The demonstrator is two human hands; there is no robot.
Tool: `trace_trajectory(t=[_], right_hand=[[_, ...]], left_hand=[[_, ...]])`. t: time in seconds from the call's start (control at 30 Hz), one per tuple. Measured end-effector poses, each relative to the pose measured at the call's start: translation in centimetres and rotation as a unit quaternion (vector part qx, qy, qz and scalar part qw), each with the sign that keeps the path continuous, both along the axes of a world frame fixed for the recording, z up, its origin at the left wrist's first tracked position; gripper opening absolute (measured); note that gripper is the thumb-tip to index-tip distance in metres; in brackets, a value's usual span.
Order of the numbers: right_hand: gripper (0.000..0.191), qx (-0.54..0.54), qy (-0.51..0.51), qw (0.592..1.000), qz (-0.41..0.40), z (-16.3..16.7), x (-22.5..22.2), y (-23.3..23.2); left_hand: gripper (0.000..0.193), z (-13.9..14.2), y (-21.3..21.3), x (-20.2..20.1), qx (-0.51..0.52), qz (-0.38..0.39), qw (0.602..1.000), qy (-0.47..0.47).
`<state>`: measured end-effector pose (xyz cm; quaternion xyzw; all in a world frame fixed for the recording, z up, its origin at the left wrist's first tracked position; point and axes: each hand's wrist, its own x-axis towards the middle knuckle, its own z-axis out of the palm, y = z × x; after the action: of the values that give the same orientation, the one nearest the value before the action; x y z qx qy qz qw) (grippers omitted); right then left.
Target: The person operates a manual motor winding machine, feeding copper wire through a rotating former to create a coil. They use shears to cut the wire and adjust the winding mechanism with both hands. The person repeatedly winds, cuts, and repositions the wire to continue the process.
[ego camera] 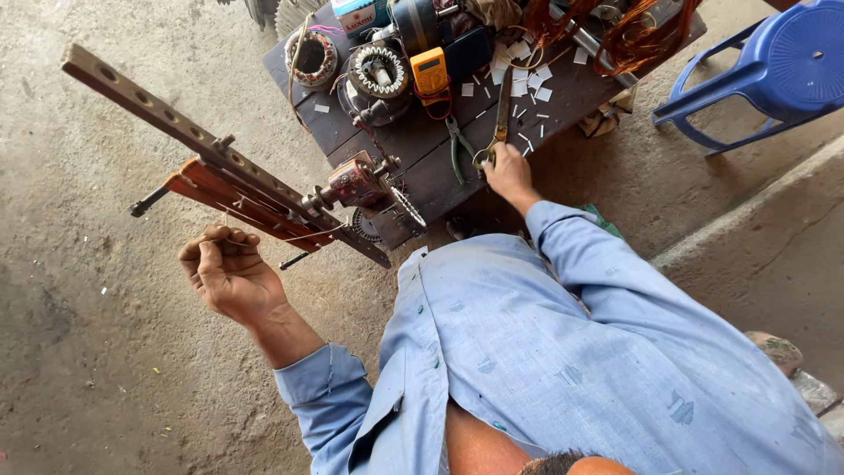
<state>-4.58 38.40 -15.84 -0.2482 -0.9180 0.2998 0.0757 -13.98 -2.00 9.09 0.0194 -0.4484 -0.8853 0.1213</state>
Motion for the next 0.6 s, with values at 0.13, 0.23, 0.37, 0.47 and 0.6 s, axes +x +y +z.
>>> trace_trajectory(t=[0.13, 0.23, 0.37, 0.47, 0.6], right_hand=[[0.041, 0.023, -0.016, 1.0, 0.004, -1.3, 1.0, -0.7], [0.04, 0.011, -0.102, 0.994, -0.044, -0.7, 0.4, -0.2], [0.059, -0.032, -0.163, 0.98, -0.111, 0.5, -0.7, 1.7], [0.059, -0.005, -0.196, 0.975, -0.105, 0.3, -1.2, 2.1], [0.056, -0.079, -0.001, 0.986, -0.147, -1.2, -0.9, 2.4]], left_hand=[[0.003, 0.2, 0.5, 0.3, -0.011, 0.019, 1.0, -0.007], [0.003, 0.4, 1.0, 0.3, -0.012, 0.029, 0.999, -0.014], [0.002, 0.5, 1.3, 0.4, -0.012, 0.034, 0.999, -0.013], [0.003, 0.3, 1.0, 0.1, 0.004, 0.023, 1.0, -0.001], [0.004, -0.5, 0.7, -0.3, -0.029, 0.03, 0.999, -0.005]])
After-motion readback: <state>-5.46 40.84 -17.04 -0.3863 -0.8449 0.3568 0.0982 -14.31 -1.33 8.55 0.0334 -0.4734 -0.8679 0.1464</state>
